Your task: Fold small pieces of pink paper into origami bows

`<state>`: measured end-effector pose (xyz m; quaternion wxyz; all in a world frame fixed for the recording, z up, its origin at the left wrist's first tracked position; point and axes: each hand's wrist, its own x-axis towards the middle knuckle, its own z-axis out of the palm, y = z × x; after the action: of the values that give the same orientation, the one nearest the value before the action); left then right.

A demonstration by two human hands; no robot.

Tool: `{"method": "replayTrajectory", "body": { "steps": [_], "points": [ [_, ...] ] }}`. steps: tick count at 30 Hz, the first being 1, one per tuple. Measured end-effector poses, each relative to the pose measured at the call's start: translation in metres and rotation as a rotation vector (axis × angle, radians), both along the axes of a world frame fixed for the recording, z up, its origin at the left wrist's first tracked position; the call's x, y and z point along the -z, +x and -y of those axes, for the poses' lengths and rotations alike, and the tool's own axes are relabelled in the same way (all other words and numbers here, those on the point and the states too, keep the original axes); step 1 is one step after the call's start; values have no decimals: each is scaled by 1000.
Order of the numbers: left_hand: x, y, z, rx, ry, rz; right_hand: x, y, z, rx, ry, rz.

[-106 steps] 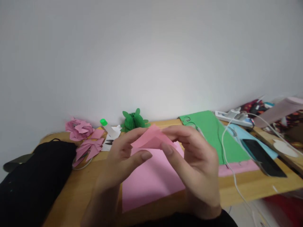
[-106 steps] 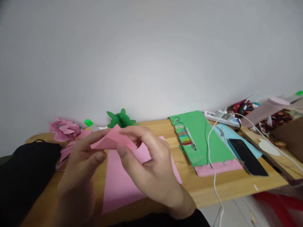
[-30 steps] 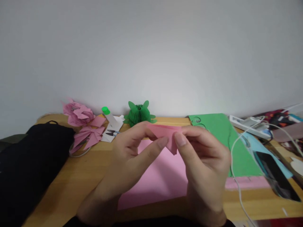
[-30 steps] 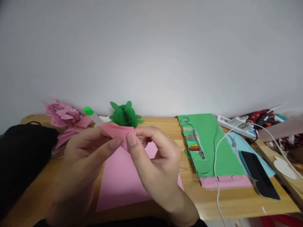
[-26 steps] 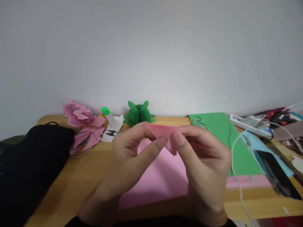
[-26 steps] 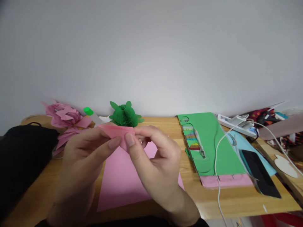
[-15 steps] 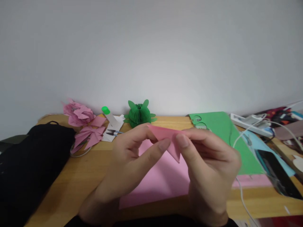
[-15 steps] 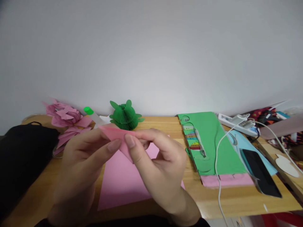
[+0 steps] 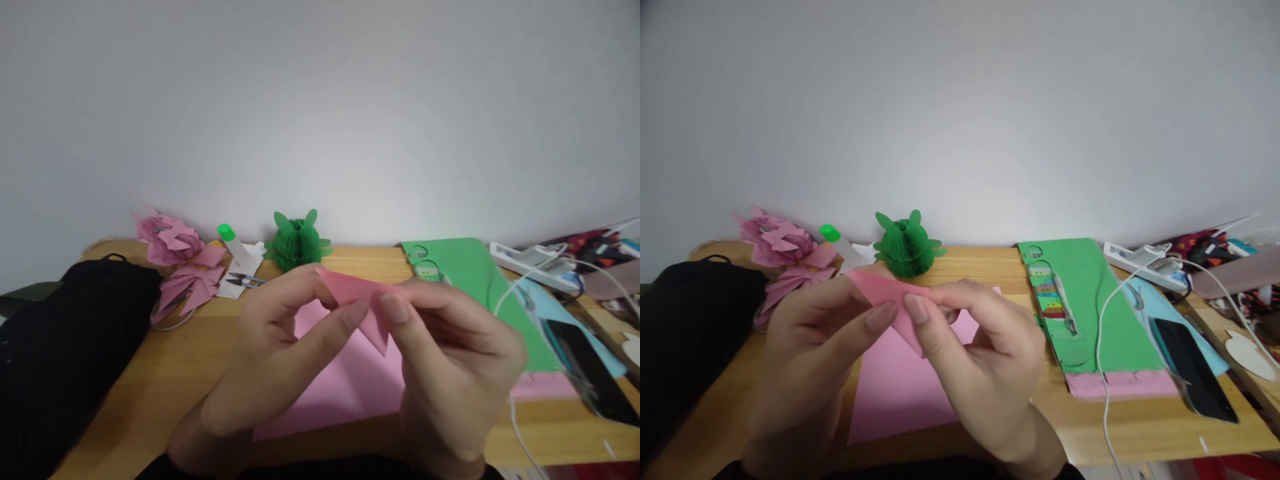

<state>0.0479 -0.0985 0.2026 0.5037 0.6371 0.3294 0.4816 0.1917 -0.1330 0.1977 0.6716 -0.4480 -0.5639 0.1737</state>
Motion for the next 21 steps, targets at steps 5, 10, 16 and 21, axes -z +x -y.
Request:
{"method": "replayTrajectory", "body": {
  "steps": [5, 10, 16, 21],
  "points": [
    [0, 1, -1, -10, 0, -3, 0, 0, 0, -22, 6, -11],
    [0, 2, -1, -33, 23, -16, 1, 2, 0, -24, -4, -9],
    [-2, 1, 0, -30, 39, -12, 1, 0, 1, -19, -6, -21],
    [-1, 1, -2, -7, 30, -1, 0, -1, 1, -36, -5, -36]
  ]
}}
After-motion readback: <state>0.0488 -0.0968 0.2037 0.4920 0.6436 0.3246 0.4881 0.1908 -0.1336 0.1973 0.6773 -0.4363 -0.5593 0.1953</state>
